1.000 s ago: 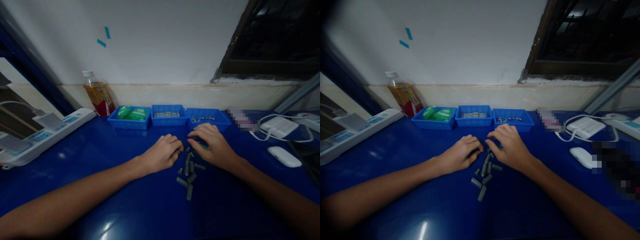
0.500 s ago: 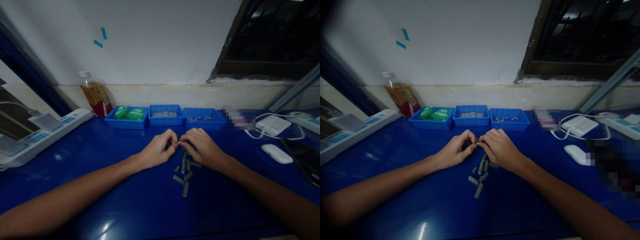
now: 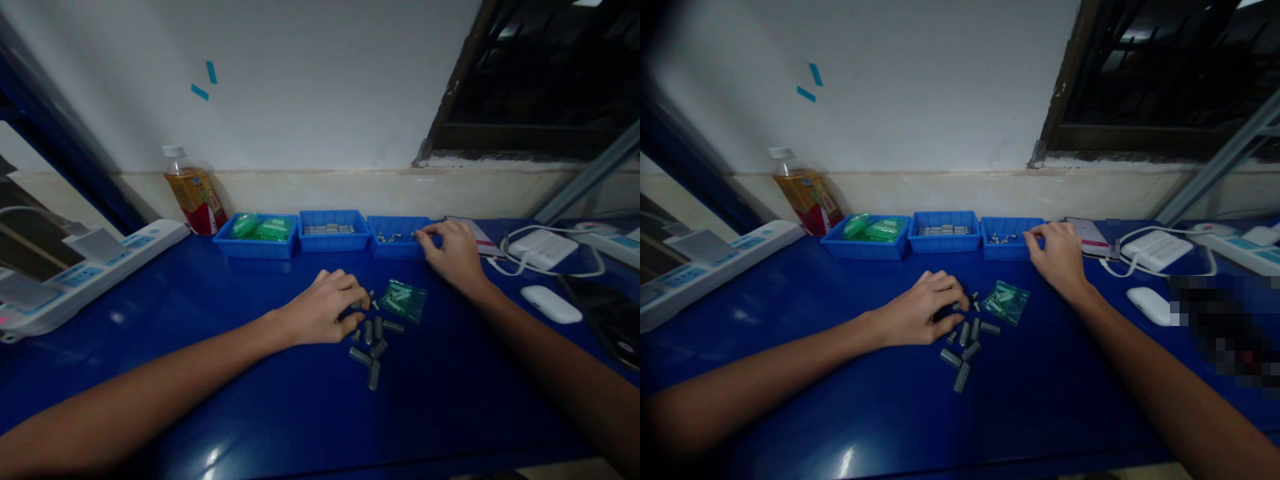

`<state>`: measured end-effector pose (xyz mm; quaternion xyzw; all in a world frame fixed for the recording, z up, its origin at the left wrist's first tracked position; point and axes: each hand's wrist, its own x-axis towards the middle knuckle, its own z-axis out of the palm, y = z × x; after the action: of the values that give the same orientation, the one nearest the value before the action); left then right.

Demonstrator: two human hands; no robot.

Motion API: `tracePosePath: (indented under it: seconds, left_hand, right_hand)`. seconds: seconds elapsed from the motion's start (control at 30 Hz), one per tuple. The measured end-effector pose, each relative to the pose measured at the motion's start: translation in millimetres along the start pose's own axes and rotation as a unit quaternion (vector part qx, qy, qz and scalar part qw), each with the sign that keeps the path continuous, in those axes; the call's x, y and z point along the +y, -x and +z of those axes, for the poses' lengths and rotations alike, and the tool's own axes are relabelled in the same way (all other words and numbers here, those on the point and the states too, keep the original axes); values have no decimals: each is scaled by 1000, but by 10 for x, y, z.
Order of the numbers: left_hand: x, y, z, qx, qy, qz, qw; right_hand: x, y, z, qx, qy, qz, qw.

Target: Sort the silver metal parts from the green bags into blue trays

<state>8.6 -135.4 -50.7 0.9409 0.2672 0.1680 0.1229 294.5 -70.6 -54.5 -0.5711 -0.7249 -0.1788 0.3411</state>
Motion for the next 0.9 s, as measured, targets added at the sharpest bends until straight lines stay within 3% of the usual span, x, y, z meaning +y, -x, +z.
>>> tracePosePath:
  seconds: [0.17, 0.3, 0.37, 0.53, 0.7, 0.9]
  left_hand:
    - [-35, -13, 22, 60, 25, -17, 998]
    - [-73, -21, 42, 137, 77, -45, 987]
    - [-77, -21, 47, 162, 105, -56, 980]
    - [-40, -12, 33, 168, 130, -59, 975]
    - [-29, -6, 20, 163, 91, -36, 982]
    - [-24, -19, 2, 187, 57, -54, 979]
  right_hand:
    - [-445, 73, -161, -22, -69, -67, 995]
    - [-910, 230, -299, -124, -162, -197, 959]
    - [-1042, 296, -321, -158, -171, -227, 946]
    - [-1078, 336, -290, -156, -164, -227, 947]
    - [-1055, 309, -291, -144, -173, -197, 954]
    - [-1075, 311, -315, -140, -204, -176, 953]
